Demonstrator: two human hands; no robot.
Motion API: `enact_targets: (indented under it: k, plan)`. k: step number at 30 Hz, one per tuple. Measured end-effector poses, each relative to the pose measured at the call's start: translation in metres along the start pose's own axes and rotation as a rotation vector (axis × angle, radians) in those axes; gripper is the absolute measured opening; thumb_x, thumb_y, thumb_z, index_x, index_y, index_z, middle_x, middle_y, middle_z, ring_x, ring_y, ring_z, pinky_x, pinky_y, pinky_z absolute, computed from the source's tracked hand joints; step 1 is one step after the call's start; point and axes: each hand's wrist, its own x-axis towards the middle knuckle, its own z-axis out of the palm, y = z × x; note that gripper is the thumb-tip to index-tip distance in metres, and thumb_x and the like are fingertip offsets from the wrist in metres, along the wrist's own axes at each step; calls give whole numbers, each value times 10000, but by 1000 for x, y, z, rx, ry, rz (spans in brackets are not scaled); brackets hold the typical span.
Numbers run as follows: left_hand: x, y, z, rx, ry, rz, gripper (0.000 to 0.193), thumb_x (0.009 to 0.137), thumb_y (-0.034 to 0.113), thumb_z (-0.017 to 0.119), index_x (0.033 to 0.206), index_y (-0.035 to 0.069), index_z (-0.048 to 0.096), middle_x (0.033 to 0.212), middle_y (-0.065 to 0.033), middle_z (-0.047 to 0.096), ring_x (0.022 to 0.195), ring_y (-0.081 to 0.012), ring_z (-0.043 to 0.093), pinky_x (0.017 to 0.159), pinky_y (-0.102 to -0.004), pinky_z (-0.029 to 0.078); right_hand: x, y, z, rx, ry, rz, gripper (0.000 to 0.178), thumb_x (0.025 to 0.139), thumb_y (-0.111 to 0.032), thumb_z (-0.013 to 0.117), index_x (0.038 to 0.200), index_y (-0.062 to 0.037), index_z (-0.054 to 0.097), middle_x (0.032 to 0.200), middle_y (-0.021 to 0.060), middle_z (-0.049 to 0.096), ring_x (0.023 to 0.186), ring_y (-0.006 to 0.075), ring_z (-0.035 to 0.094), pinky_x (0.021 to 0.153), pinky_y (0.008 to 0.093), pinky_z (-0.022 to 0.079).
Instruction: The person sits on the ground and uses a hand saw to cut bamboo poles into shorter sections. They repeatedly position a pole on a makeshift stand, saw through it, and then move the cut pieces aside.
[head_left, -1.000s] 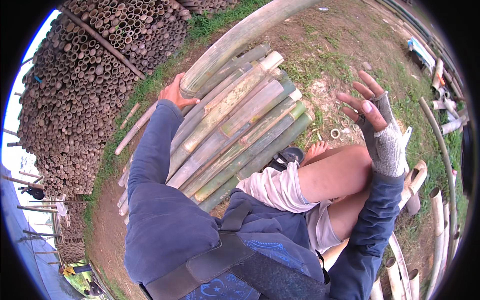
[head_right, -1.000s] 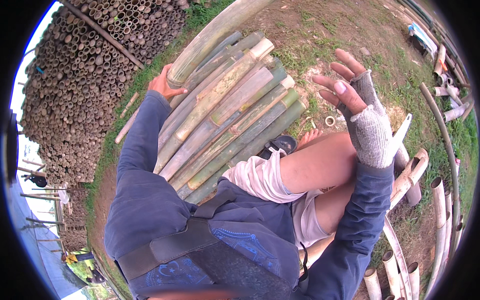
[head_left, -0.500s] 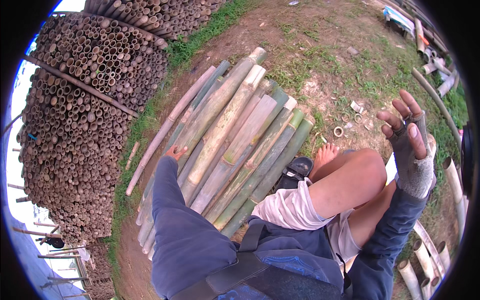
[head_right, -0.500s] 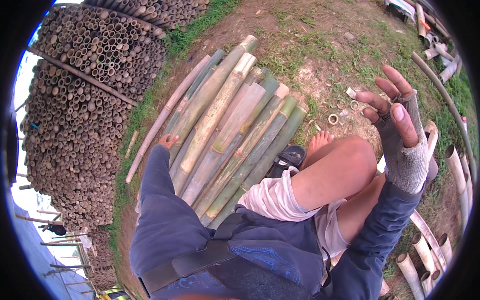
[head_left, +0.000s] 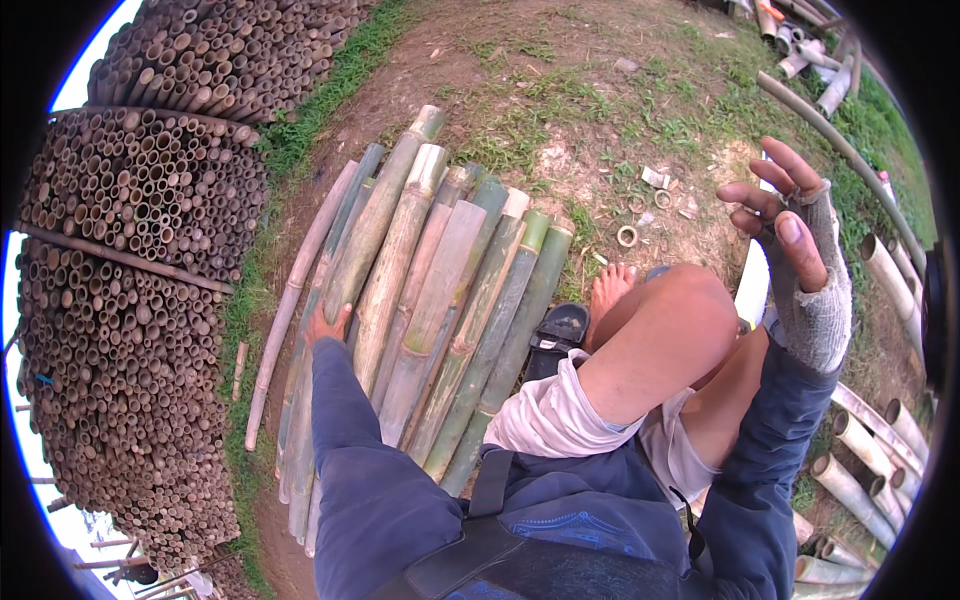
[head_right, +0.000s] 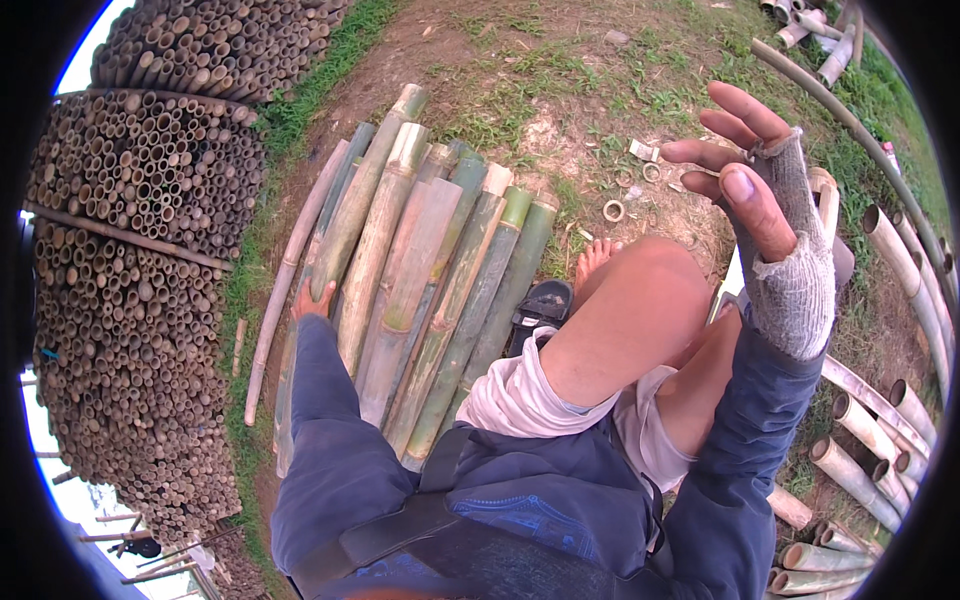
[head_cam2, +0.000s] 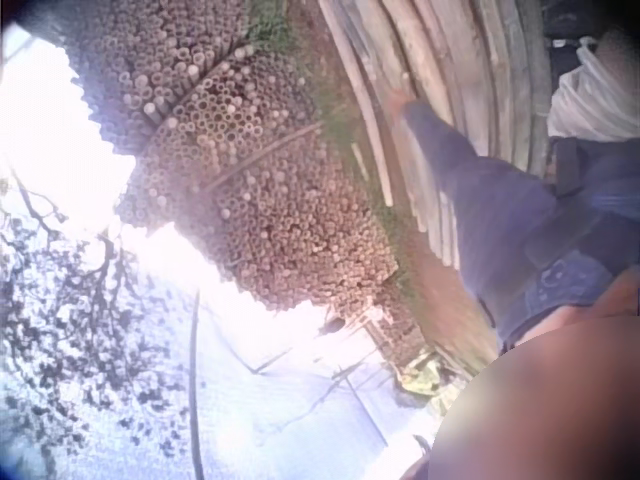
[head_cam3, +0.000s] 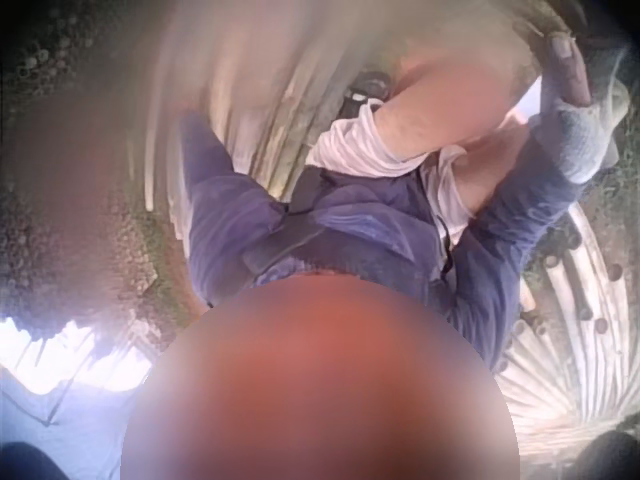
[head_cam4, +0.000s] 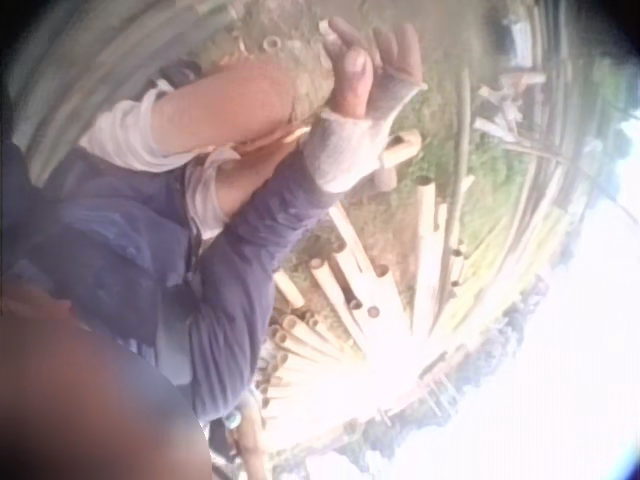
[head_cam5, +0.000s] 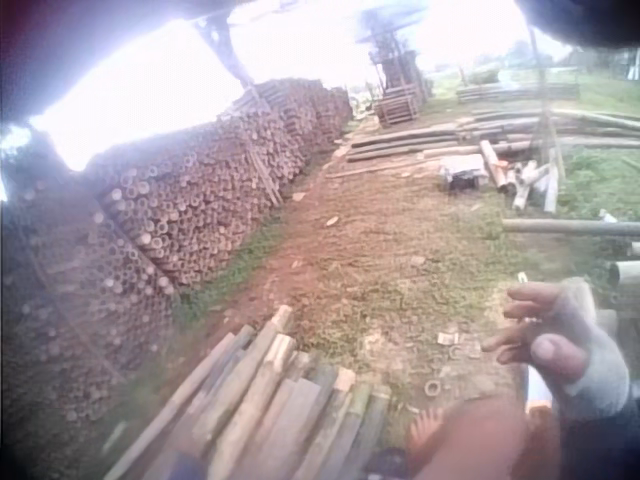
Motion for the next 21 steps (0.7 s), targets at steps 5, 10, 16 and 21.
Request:
enact_targets:
  k: [5,10,16,21]
  plan:
    - [25,70,2,-16,-29,155,1049,803,775,767,1599,154,482,1580,-190,550,1487,-389,482,1283,-573,262,-13,8,-30,43,-69,-151,832,970,-388,710,1601,33,368,1458,195,528,1273,327,649,1055,395,520]
    - [72,118,10,-32,-94,197,1019,821,740,786,1605,169,472,1542,-237,571,1453,-426,512,1225,-521,380,-32,24,-51,246,248,-93,664,1077,-320,603,1608,8,376,1457,133,568,1314,291,629,1079,377,505]
    - [102,130,32,12,-133,130,1076,769,743,829,1558,93,490,1463,-264,624,1385,-448,572,1159,-520,457,-47,23,-55,141,289,-94,733,1034,-420,667,1588,-12,414,1436,149,549,1294,266,648,1074,360,511]
    - [107,104,42,2,-120,189,1031,807,732,796,1570,116,479,1431,-295,637,1314,-475,614,1123,-546,474,-64,13,-71,131,251,-126,746,1007,-398,696,1584,-16,419,1366,147,568,1258,308,671,1040,387,535]
